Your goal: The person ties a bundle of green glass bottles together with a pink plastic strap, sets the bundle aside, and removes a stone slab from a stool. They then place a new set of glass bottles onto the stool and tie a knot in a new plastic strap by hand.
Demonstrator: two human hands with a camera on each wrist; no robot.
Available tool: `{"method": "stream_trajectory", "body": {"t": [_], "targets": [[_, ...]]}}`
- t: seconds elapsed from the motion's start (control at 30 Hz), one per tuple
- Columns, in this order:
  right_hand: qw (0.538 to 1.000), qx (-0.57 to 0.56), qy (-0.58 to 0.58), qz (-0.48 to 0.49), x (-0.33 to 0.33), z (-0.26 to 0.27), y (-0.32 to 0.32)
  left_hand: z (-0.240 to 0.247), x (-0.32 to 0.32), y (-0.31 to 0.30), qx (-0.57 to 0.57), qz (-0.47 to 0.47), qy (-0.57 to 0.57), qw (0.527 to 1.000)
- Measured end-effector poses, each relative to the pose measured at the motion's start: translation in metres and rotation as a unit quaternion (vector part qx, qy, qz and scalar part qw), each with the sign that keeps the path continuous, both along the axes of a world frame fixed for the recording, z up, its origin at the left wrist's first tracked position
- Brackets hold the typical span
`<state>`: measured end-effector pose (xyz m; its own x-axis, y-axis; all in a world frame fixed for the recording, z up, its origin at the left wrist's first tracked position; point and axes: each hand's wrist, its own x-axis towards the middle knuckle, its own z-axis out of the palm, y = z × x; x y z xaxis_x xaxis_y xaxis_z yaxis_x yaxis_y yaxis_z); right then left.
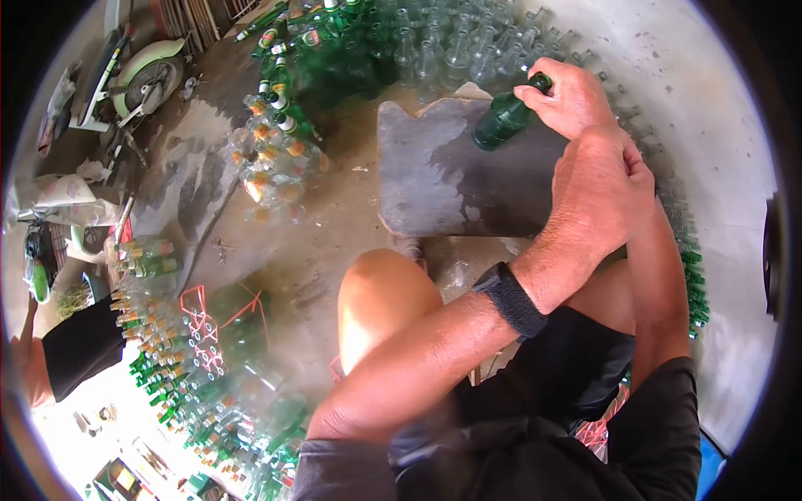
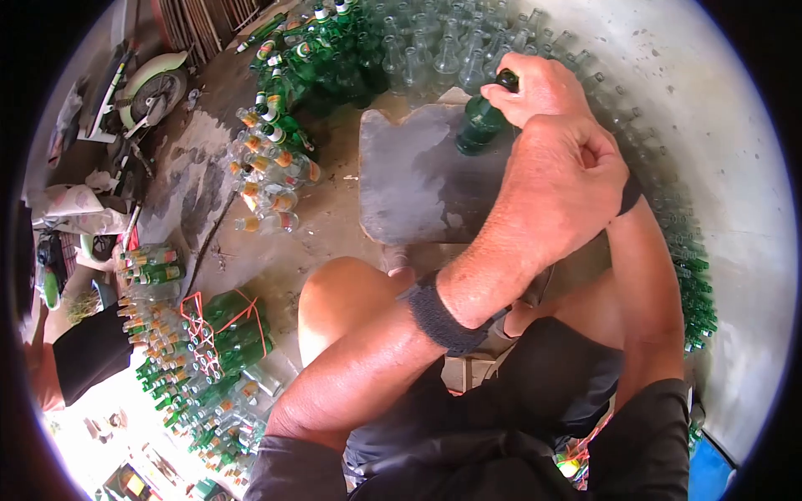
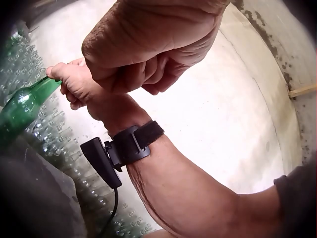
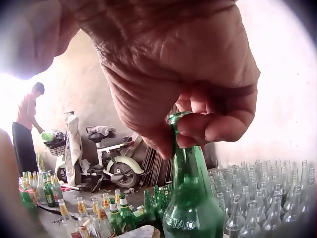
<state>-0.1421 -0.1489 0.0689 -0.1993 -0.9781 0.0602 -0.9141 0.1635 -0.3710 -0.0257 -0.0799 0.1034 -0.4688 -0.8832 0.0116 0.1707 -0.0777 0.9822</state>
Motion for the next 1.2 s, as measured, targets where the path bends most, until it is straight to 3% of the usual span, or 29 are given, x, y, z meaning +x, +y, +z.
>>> {"method": "stream_trajectory", "body": {"t": [0.13, 0.2, 0.3, 0.33, 0.4, 0.43, 0.53, 0.67, 0.87, 1.0, 1.13, 1.2], "targets": [[1.000, -0.002, -0.006, 0.026, -0.009, -0.002, 0.000, -0.001, 0.005, -0.008, 0.015, -0.008, -0.008, 1.000], [0.999, -0.011, -0.038, 0.036, -0.012, -0.003, 0.003, 0.001, 0.012, -0.016, -0.030, 0.025, -0.024, 0.999], [0.985, -0.071, -0.075, 0.138, -0.027, -0.014, 0.003, 0.012, 0.028, -0.027, -0.010, 0.045, 0.011, 0.999], [0.986, -0.072, -0.074, 0.132, -0.025, -0.017, 0.002, 0.012, 0.032, -0.032, -0.009, 0.053, 0.023, 0.998], [0.989, -0.106, 0.033, 0.095, -0.019, -0.025, 0.000, 0.015, 0.041, -0.040, 0.011, 0.072, 0.050, 0.996], [0.980, -0.134, -0.067, 0.127, -0.020, -0.020, 0.008, 0.019, 0.047, -0.045, 0.024, 0.088, 0.038, 0.995], [0.996, -0.071, 0.019, 0.045, -0.007, -0.011, 0.010, 0.028, 0.066, -0.058, 0.051, 0.135, 0.039, 0.989], [0.993, -0.092, -0.044, 0.067, -0.017, -0.026, 0.013, 0.039, 0.086, -0.072, 0.094, 0.209, 0.085, 0.970], [0.994, -0.067, -0.059, 0.068, -0.029, -0.023, 0.026, 0.043, 0.160, -0.096, 0.085, 0.204, 0.124, 0.967], [0.997, -0.011, -0.058, 0.042, -0.039, -0.023, 0.035, 0.030, 0.245, -0.111, 0.053, 0.257, 0.024, 0.965], [0.998, 0.026, -0.050, 0.028, -0.054, -0.024, 0.042, -0.021, 0.328, -0.121, 0.045, 0.270, -0.097, 0.957], [0.997, 0.060, -0.047, 0.014, -0.058, -0.021, 0.044, -0.062, 0.359, -0.124, 0.026, 0.305, -0.324, 0.895]]}}
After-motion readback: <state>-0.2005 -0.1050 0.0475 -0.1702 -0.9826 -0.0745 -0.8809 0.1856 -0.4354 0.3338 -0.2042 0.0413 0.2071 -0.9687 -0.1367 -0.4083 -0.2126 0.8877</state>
